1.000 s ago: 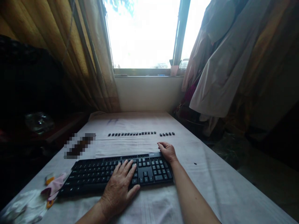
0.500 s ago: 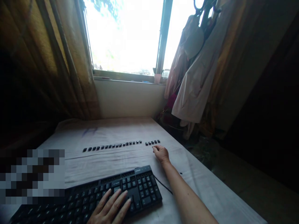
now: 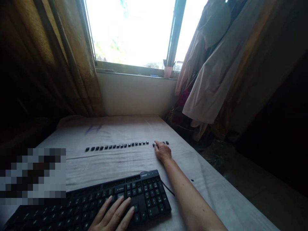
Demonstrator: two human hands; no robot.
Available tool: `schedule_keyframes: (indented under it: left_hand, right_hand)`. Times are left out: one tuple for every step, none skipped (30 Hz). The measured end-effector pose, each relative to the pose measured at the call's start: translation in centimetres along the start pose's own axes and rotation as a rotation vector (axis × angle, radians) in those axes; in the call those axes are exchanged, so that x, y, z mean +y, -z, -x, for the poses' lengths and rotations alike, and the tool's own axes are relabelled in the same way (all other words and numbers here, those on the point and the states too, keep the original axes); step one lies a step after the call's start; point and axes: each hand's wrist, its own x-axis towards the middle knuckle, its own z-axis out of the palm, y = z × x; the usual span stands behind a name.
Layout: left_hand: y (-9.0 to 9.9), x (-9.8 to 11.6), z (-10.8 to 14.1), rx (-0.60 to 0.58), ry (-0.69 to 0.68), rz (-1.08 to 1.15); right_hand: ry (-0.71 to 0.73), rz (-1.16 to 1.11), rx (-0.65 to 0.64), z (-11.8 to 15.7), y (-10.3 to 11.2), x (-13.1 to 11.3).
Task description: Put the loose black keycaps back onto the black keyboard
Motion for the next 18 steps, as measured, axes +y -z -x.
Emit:
schedule_keyframes:
  left_hand:
    - [0.3,-0.1,-0.2,-0.005,0.004,0.012]
    - [0.6,0.0,-0.3,-0.007,0.016,0.028]
    - [0.8,0.1,-0.4,-0.010,0.046,0.052]
    - [1.0,0.2,-0.6,-0.020,0.073,0.078]
    - [1.2,0.4,-0.7,-0.040,0.098,0.105]
    - [1.4,0.6,-0.7,-0.064,0.120,0.132]
    - [1.5,0.8,-0.8,-0.088,0.136,0.155]
    - [1.7,0.9,-0.9,-0.112,0.148,0.174]
    - [1.9,1.0,-0.9,-0.128,0.156,0.188]
    - [2.0,1.1,-0.9,-0.143,0.162,0.198]
    - [2.1,1.1,-1.0,-0.153,0.167,0.203]
    - [2.3,1.1,-1.0,-0.161,0.172,0.204]
    - [2.3,1.1,-1.0,-0.168,0.177,0.203]
    - [2.4,1.2,-1.1,-0.175,0.183,0.203]
    - [2.5,1.2,-1.1,-0.179,0.189,0.202]
    - [2.6,1.2,-1.2,-0.184,0.192,0.204]
    - [2.7,1.2,-1.2,-0.188,0.195,0.206]
    - [2.8,1.2,-1.3,-0.189,0.199,0.210]
  right_hand:
    - [0.009,0.015,-0.010,-0.1,0.0,-0.1]
    - [0.016,0.029,-0.021,-0.2,-0.1,-0.1]
    - [0.021,0.041,-0.032,-0.3,-0.1,0.0]
    - [0.026,0.052,-0.042,-0.3,-0.2,0.1]
    - [0.029,0.060,-0.050,-0.4,-0.3,0.2]
    - [0.031,0.067,-0.056,-0.4,-0.3,0.3]
    - [0.032,0.071,-0.059,-0.4,-0.4,0.3]
    - [0.031,0.071,-0.059,-0.4,-0.4,0.4]
    - [0.029,0.069,-0.058,-0.4,-0.4,0.5]
    - [0.027,0.063,-0.056,-0.3,-0.4,0.5]
    - [0.025,0.054,-0.053,-0.3,-0.4,0.5]
    - [0.024,0.042,-0.051,-0.3,-0.3,0.5]
    - [0.025,0.026,-0.049,-0.2,-0.2,0.5]
    - [0.025,0.008,-0.048,-0.1,-0.1,0.5]
    - [0.027,-0.014,-0.048,0.0,0.1,0.4]
    - [0.028,-0.038,-0.051,0.3,0.3,0.4]
    - [0.029,-0.066,-0.057,0.6,0.6,0.3]
    - [0.031,-0.096,-0.068,0.9,0.9,0.2]
